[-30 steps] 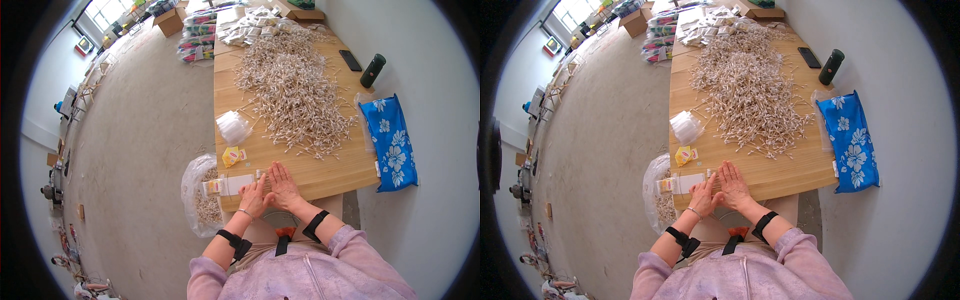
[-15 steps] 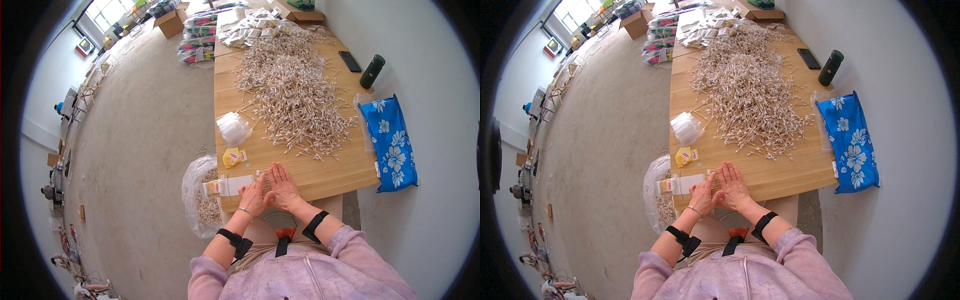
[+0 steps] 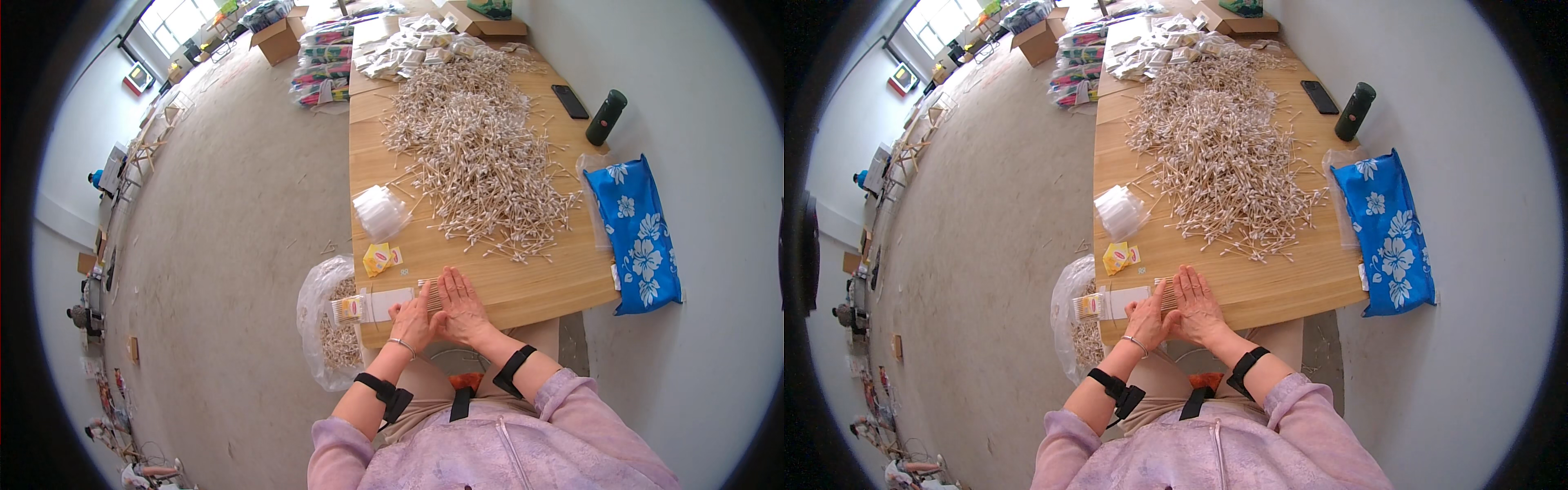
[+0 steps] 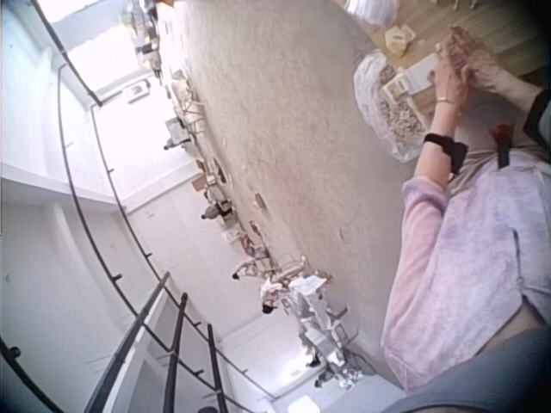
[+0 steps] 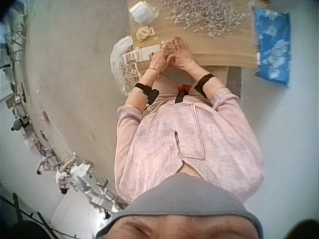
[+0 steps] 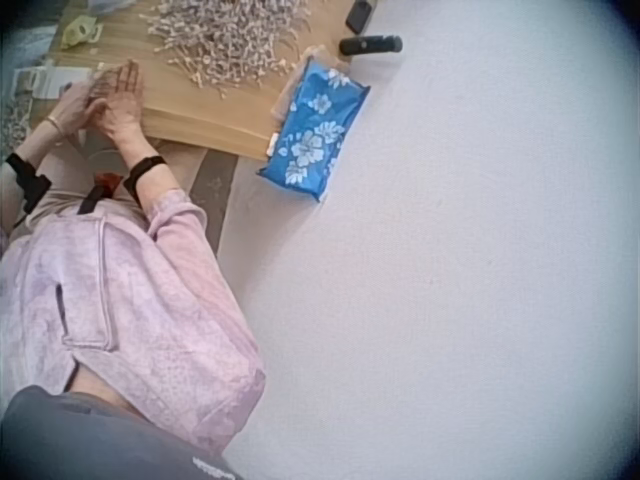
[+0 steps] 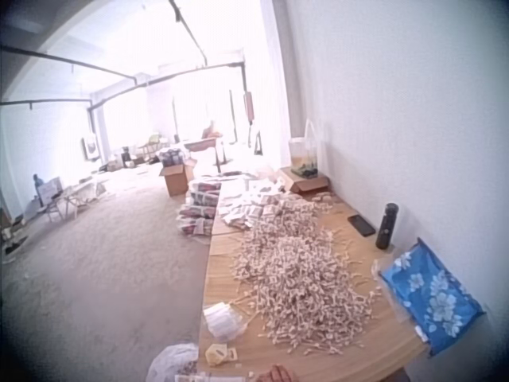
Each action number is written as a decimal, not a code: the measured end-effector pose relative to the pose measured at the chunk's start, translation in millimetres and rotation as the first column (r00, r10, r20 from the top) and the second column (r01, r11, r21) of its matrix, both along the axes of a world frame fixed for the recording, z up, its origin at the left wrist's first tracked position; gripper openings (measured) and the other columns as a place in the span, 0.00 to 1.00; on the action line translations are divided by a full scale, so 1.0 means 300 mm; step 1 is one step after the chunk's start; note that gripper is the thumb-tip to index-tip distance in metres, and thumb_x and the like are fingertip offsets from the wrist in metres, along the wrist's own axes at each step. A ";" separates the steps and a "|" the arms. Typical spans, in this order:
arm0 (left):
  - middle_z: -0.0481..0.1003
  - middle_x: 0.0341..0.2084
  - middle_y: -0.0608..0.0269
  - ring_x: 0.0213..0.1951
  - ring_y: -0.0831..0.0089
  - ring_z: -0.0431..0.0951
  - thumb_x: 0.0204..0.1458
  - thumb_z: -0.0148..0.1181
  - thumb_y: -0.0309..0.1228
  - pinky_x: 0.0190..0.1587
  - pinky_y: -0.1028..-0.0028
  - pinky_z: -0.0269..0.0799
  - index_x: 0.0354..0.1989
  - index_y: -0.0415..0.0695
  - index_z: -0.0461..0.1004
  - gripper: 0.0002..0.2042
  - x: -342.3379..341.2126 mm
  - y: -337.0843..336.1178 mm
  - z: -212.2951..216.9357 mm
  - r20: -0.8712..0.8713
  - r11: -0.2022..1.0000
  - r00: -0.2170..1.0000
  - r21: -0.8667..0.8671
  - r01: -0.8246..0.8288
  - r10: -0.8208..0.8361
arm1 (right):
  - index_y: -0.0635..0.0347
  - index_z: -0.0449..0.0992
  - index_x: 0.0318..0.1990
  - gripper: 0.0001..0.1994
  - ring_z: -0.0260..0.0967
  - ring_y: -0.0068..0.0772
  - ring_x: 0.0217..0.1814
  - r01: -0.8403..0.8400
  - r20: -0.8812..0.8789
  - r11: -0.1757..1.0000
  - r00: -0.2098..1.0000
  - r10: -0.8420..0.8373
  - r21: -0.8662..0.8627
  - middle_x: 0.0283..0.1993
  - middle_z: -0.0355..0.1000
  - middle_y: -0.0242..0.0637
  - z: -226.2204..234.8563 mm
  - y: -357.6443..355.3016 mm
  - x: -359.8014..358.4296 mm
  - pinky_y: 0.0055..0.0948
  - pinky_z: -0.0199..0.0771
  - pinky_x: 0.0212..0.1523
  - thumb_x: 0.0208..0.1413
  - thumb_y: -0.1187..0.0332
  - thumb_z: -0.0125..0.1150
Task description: Packaging loose cotton swabs into small plastic bags.
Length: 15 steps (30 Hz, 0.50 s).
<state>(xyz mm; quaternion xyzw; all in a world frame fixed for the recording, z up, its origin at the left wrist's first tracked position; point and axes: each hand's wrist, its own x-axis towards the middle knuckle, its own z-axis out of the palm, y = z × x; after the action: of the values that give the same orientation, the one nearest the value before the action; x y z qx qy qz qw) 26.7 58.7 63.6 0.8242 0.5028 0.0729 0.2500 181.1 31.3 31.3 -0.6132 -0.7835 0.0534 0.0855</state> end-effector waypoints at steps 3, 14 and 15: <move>0.75 0.42 0.54 0.46 0.60 0.73 0.54 0.54 0.47 0.51 0.57 0.50 0.67 0.43 0.50 0.36 0.009 0.008 0.007 0.009 1.000 1.000 -0.015 0.000 0.000 | 0.72 0.43 0.67 0.48 0.26 0.50 0.76 0.003 -0.005 1.000 1.000 -0.002 0.025 0.72 0.34 0.56 -0.011 0.000 0.004 0.43 0.26 0.73 0.46 0.46 0.52; 0.77 0.39 0.52 0.44 0.58 0.75 0.54 0.54 0.46 0.50 0.57 0.51 0.64 0.43 0.55 0.32 0.003 0.006 0.002 0.013 0.998 1.000 0.057 0.018 -0.018 | 0.72 0.43 0.67 0.47 0.27 0.51 0.76 0.007 -0.011 1.000 1.000 -0.006 0.019 0.72 0.35 0.56 -0.002 0.000 0.001 0.44 0.26 0.73 0.47 0.45 0.51; 0.77 0.39 0.52 0.44 0.58 0.75 0.54 0.54 0.46 0.50 0.57 0.51 0.64 0.43 0.55 0.32 0.006 0.011 0.015 0.014 0.998 1.000 0.056 0.018 -0.019 | 0.72 0.44 0.67 0.45 0.29 0.52 0.76 0.004 -0.080 1.000 0.997 -0.003 0.013 0.72 0.36 0.57 0.002 -0.001 0.003 0.44 0.27 0.73 0.48 0.49 0.50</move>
<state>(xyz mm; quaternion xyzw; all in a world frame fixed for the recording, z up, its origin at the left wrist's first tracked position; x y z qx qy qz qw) 28.4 62.1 68.1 0.8351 0.4910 0.0905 0.2310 181.8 30.9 31.9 -0.6113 -0.7787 0.0727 0.1211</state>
